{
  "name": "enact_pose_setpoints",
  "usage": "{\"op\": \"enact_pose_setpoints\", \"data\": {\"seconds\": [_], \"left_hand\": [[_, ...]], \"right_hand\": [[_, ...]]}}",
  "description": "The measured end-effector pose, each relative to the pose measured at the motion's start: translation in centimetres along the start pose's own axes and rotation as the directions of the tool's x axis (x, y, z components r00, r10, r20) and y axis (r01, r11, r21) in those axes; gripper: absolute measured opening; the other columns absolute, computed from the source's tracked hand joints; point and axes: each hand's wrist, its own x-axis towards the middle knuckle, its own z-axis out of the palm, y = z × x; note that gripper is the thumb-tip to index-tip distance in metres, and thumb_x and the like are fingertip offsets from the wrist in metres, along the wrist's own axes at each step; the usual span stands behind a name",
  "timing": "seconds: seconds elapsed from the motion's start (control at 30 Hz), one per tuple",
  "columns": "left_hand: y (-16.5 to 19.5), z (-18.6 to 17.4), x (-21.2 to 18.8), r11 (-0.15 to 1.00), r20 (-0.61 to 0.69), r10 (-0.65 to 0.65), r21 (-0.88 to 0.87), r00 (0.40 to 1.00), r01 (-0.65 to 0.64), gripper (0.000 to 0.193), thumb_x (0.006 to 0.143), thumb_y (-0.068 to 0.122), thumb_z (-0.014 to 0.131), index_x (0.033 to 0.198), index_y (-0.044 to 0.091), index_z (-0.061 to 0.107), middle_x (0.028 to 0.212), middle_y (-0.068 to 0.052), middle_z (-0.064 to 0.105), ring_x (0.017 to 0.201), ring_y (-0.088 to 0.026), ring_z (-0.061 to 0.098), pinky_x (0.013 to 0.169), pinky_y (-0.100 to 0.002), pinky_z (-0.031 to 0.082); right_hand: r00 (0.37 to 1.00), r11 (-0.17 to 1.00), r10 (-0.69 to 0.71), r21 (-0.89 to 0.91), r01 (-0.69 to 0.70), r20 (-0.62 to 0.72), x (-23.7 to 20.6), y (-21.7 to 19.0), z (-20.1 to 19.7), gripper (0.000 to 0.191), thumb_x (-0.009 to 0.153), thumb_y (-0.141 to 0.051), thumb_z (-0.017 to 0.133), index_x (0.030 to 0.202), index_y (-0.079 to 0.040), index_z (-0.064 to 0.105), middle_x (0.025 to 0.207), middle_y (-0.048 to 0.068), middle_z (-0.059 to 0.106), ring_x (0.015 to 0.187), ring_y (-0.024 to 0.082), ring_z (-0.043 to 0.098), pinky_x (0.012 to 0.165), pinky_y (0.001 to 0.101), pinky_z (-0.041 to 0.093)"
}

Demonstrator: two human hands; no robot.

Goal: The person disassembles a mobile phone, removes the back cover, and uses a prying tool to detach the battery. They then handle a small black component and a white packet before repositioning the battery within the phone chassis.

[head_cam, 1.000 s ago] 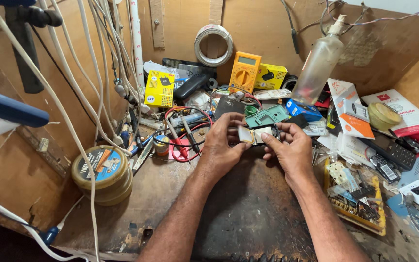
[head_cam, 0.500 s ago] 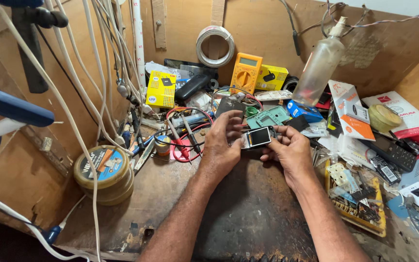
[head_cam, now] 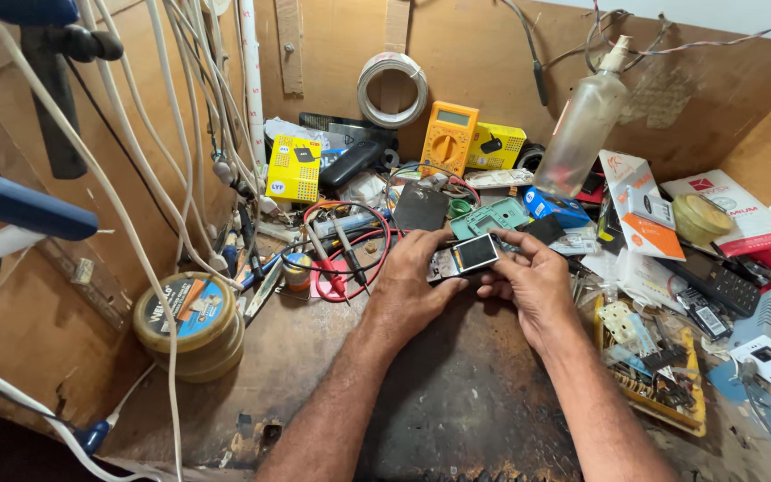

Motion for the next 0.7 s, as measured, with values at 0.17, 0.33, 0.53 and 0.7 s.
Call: {"op": "enact_pose_setpoints", "data": {"seconds": [0.17, 0.33, 0.53, 0.7], "left_hand": [[-0.51, 0.36, -0.19, 0.997, -0.044, 0.072, 0.007, 0.996, -0.072, 0.057, 0.072, 0.010, 0.087, 0.124, 0.000, 0.065, 0.119, -0.016, 0.067, 0.112, -0.033, 0.066, 0.099, -0.040, 0.054], [-0.42, 0.34, -0.12, 0.998, -0.051, 0.065, 0.028, 0.997, -0.064, 0.057, 0.072, 0.010, 0.087, 0.124, 0.000, 0.065, 0.117, -0.016, 0.066, 0.111, -0.033, 0.066, 0.097, -0.041, 0.054], [-0.24, 0.24, -0.11, 0.999, -0.046, 0.046, 0.025, 0.998, -0.045, 0.058, 0.073, 0.011, 0.086, 0.126, 0.000, 0.064, 0.115, -0.016, 0.066, 0.108, -0.033, 0.067, 0.095, -0.041, 0.055], [-0.29, 0.22, -0.13, 0.998, -0.052, 0.050, 0.032, 0.997, -0.048, 0.059, 0.074, 0.013, 0.087, 0.127, 0.000, 0.065, 0.114, -0.016, 0.066, 0.107, -0.034, 0.067, 0.094, -0.042, 0.055]], "right_hand": [[1.000, 0.999, 0.008, 0.032, -0.008, -0.014, -0.26, -0.21, 0.31, 0.034, 0.102, -0.017, 0.059, 0.130, 0.003, 0.066, 0.087, 0.007, 0.070, 0.066, 0.013, 0.066, 0.057, 0.0310, 0.060], [1.000, 0.998, 0.018, 0.054, -0.017, -0.015, -0.51, -0.69, 0.36, 0.036, 0.106, -0.022, 0.052, 0.131, 0.000, 0.064, 0.091, 0.008, 0.069, 0.069, 0.014, 0.066, 0.060, 0.0323, 0.060], [0.999, 0.997, 0.007, 0.074, -0.009, 0.033, -0.35, -0.90, 0.40, 0.036, 0.101, -0.011, 0.060, 0.135, 0.003, 0.063, 0.095, 0.009, 0.071, 0.074, 0.014, 0.068, 0.066, 0.0323, 0.061], [0.995, 0.992, -0.017, 0.123, 0.005, 0.095, -0.32, -0.98, 0.05, 0.041, 0.096, -0.003, 0.062, 0.136, 0.003, 0.060, 0.092, 0.012, 0.073, 0.077, 0.016, 0.071, 0.071, 0.0314, 0.063]]}}
